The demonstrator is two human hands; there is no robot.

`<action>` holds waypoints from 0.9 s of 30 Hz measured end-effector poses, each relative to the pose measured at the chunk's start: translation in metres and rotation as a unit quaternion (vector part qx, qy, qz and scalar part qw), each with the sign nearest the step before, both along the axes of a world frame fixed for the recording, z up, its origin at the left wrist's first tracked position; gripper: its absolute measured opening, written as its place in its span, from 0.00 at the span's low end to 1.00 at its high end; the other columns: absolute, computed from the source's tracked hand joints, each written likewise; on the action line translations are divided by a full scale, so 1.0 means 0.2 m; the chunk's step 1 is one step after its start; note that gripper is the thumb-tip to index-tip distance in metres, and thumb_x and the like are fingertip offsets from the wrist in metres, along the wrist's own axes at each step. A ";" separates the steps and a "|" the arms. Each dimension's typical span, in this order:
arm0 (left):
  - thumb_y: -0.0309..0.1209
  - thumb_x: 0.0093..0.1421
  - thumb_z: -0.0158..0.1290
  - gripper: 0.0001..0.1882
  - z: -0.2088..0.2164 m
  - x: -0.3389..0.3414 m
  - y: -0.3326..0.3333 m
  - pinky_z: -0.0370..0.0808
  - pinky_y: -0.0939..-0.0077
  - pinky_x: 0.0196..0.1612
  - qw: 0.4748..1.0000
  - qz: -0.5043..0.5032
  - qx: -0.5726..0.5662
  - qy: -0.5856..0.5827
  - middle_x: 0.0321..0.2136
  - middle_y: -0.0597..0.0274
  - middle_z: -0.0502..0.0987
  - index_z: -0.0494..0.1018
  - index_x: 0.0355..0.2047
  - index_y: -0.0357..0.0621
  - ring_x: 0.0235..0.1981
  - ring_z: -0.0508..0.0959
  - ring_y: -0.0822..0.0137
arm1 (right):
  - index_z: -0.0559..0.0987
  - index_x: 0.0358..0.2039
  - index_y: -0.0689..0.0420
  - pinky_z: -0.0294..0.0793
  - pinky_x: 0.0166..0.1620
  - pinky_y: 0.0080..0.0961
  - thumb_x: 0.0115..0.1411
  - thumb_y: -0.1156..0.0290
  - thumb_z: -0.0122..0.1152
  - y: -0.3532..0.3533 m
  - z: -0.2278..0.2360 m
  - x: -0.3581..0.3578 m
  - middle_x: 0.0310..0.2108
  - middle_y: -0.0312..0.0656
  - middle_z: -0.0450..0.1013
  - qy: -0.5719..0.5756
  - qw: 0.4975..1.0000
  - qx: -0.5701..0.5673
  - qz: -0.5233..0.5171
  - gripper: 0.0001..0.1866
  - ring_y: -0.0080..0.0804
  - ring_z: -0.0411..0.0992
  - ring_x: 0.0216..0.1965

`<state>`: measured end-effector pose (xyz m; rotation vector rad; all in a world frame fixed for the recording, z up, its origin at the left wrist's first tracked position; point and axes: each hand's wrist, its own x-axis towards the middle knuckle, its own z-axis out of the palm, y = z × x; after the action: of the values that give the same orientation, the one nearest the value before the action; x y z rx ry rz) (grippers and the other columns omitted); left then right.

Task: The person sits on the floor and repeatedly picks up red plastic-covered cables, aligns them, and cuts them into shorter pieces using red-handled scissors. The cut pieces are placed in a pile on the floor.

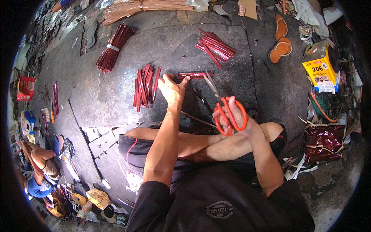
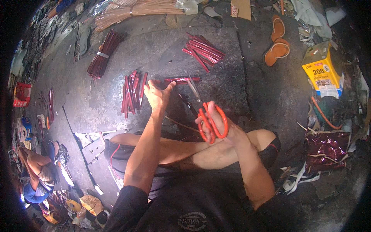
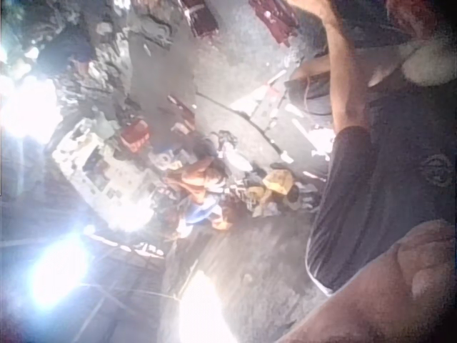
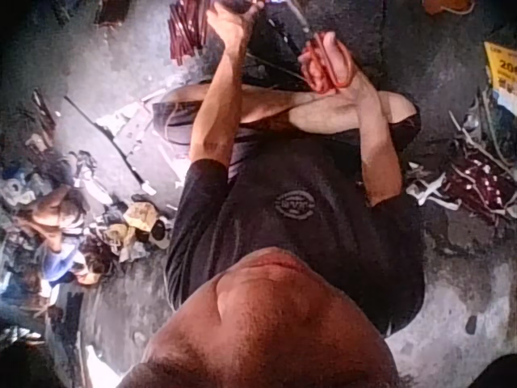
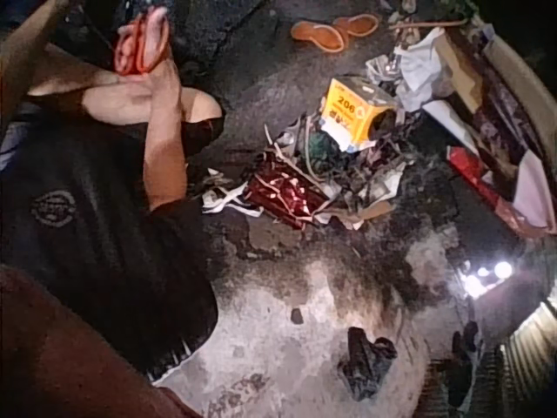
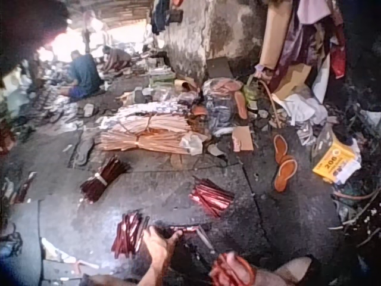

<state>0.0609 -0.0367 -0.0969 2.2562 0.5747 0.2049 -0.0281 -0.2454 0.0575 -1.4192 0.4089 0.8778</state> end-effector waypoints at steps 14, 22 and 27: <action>0.51 0.40 0.72 0.40 0.00 0.00 0.01 0.65 0.53 0.55 1.000 -0.016 0.012 0.021 0.42 0.45 0.68 0.67 0.44 0.38 0.49 0.68 0.44 | 0.75 0.38 0.71 0.75 0.28 0.31 0.52 0.17 0.30 0.08 -0.15 0.16 0.18 0.40 0.69 0.113 0.992 0.049 0.027 0.58 0.35 0.72 0.19; 0.48 0.40 0.73 0.39 0.00 -0.01 0.00 0.66 0.54 0.54 1.000 -0.014 0.011 0.014 0.42 0.44 0.67 0.67 0.45 0.38 0.48 0.68 0.44 | 0.75 0.37 0.70 0.75 0.28 0.30 0.50 0.16 0.31 0.09 -0.19 0.19 0.19 0.39 0.68 0.123 0.991 0.047 0.030 0.58 0.34 0.72 0.19; 0.44 0.39 0.74 0.38 0.01 -0.01 -0.01 0.68 0.54 0.52 1.000 -0.005 0.013 0.002 0.41 0.45 0.67 0.67 0.44 0.38 0.46 0.69 0.44 | 0.75 0.37 0.69 0.74 0.27 0.29 0.50 0.15 0.31 0.09 -0.21 0.19 0.19 0.39 0.69 0.131 0.990 0.044 0.028 0.58 0.34 0.72 0.19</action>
<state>0.0599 -0.0381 -0.0958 2.2855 0.5652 0.2044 0.0107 -0.2268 0.0145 -1.2437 0.5226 1.1209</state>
